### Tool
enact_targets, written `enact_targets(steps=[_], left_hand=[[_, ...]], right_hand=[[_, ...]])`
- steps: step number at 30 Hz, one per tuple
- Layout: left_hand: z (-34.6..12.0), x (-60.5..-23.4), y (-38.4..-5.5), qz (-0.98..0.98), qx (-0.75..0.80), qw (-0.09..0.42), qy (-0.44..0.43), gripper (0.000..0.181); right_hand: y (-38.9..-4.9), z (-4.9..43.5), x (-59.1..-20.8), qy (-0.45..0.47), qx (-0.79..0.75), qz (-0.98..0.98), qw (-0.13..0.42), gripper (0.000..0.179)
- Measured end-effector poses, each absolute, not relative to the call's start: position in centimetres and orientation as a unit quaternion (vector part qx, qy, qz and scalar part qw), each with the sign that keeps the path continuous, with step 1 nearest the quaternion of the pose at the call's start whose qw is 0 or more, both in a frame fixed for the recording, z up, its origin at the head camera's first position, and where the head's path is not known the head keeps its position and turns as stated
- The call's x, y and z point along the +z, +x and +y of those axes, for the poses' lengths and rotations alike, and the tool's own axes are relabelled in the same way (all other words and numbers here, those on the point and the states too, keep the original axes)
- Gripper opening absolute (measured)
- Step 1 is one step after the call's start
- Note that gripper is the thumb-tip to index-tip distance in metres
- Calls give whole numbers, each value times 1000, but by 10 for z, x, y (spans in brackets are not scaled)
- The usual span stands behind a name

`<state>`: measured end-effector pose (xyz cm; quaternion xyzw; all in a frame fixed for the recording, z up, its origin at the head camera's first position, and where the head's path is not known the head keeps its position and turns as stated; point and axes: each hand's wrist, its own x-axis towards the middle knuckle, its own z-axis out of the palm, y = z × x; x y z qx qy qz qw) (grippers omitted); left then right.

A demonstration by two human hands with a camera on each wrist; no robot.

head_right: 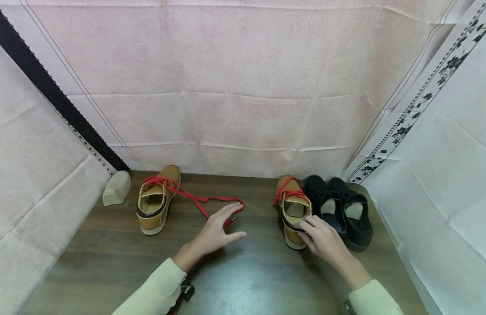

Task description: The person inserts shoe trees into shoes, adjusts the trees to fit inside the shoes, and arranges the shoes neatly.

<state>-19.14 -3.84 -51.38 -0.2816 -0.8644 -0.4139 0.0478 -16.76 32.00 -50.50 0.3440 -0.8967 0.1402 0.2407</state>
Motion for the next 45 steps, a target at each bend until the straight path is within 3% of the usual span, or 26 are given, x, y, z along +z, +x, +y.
enact_targets(steps=[6,15,20,30,45], left_hand=[[-39,-511,-194,-864,-417,46,-279,80],[-52,-509,-194,-871,-408,59,-268,74],[-62,-507,-192,-869,-409,71,-269,73],[-79,-495,-187,-873,-397,104,-264,71],[-109,-478,-181,-886,-370,136,-242,67]], right_hand=[[-169,324,-506,350,136,-893,250,24],[-164,321,-503,314,142,-915,211,34],[-160,316,-503,299,152,-916,221,40],[-154,291,-499,255,202,-916,235,50],[-157,245,-493,236,263,-912,207,60]])
